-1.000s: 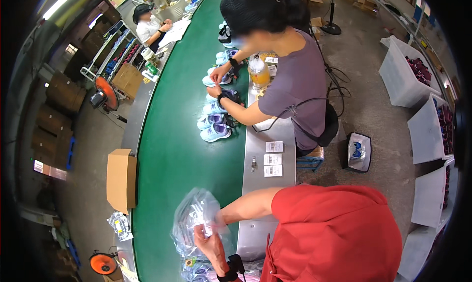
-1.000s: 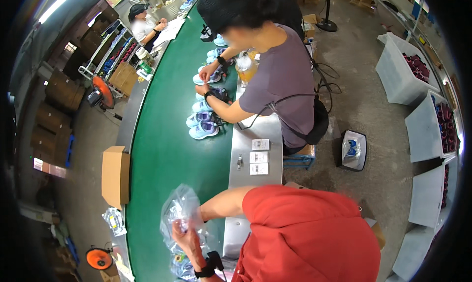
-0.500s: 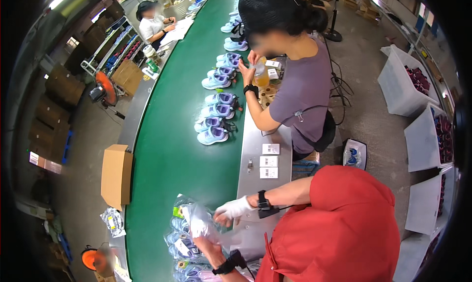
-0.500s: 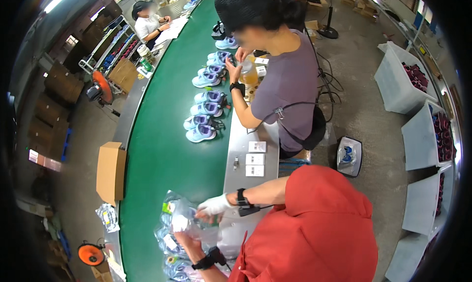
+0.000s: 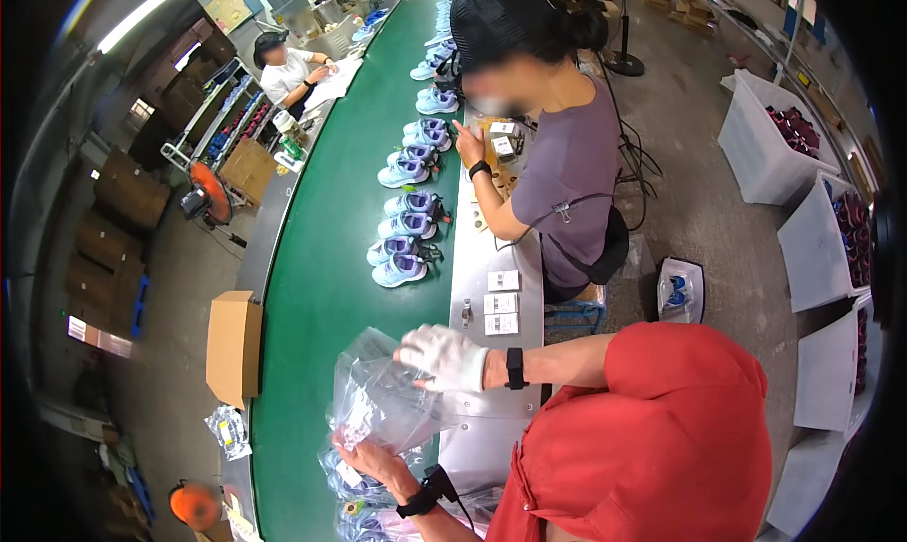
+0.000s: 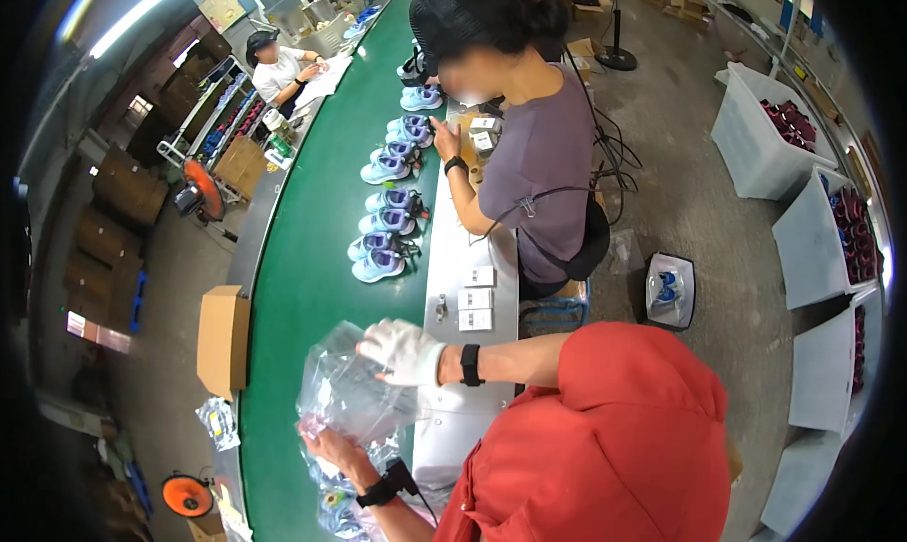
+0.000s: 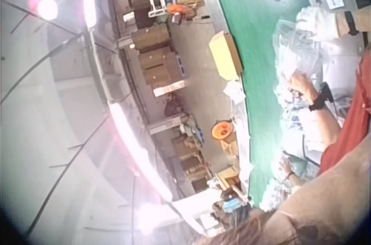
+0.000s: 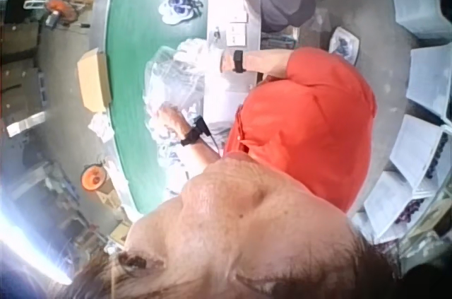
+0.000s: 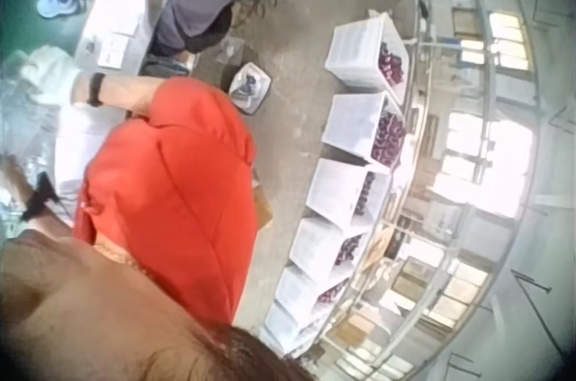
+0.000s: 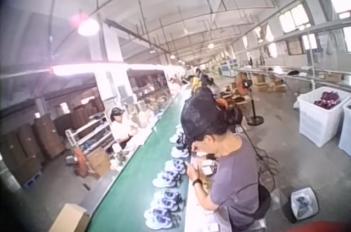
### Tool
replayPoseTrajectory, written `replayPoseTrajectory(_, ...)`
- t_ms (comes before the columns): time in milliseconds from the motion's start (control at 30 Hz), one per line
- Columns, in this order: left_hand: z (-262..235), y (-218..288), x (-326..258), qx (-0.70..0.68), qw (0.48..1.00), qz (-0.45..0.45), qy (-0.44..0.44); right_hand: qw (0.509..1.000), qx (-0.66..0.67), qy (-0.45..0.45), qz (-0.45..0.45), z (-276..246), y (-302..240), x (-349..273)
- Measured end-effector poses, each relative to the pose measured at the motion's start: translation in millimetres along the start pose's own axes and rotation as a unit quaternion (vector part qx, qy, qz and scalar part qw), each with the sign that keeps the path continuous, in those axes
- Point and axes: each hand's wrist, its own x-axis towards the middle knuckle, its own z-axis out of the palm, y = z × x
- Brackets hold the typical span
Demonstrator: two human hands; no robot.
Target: The person places pairs of light blue and purple sneakers into clear plastic bags at a factory assembly line. They pick up the shoes, insert them into the bags, and place the packaged items onto a green conveyor belt. Other workers are visible in the background performing similar tasks.
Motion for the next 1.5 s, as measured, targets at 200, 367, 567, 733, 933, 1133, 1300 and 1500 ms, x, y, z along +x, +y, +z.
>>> replayPoseTrajectory(200,51.8,38.7,-90.8,0.059,0.933,0.033,-0.353,0.924,0.276,-0.25,0.09,46.2,-15.5,-32.2)
replayPoseTrajectory(367,14.5,53.7,-109.0,0.086,0.918,0.002,-0.387,0.925,0.173,-0.329,0.079,31.7,13.3,-28.9)
replayPoseTrajectory(567,-6.8,20.7,-41.6,0.154,0.977,0.107,-0.102,0.852,0.092,-0.513,-0.046,35.9,-22.3,-13.1)
replayPoseTrajectory(733,-24.1,26.6,4.6,0.137,0.989,0.033,-0.051,0.846,0.34,-0.407,-0.055,40.5,-51.6,9.4)
replayPoseTrajectory(933,8.5,33.5,14.5,0.013,0.997,-0.058,-0.05,0.925,0.301,-0.21,0.101,53.6,74.3,60.6)
replayPoseTrajectory(1133,53.4,25.3,33.4,0.074,0.979,-0.173,-0.08,0.916,-0.128,-0.38,0.011,115.3,246.0,55.3)
replayPoseTrajectory(1300,71.4,14.2,47.3,0.068,0.978,-0.189,-0.05,0.909,-0.194,-0.365,-0.056,162.6,304.5,35.9)
replayPoseTrajectory(1500,60.8,-8.1,62.7,0.005,0.98,-0.2,0.004,0.941,0.009,-0.32,0.11,129.8,255.9,65.5)
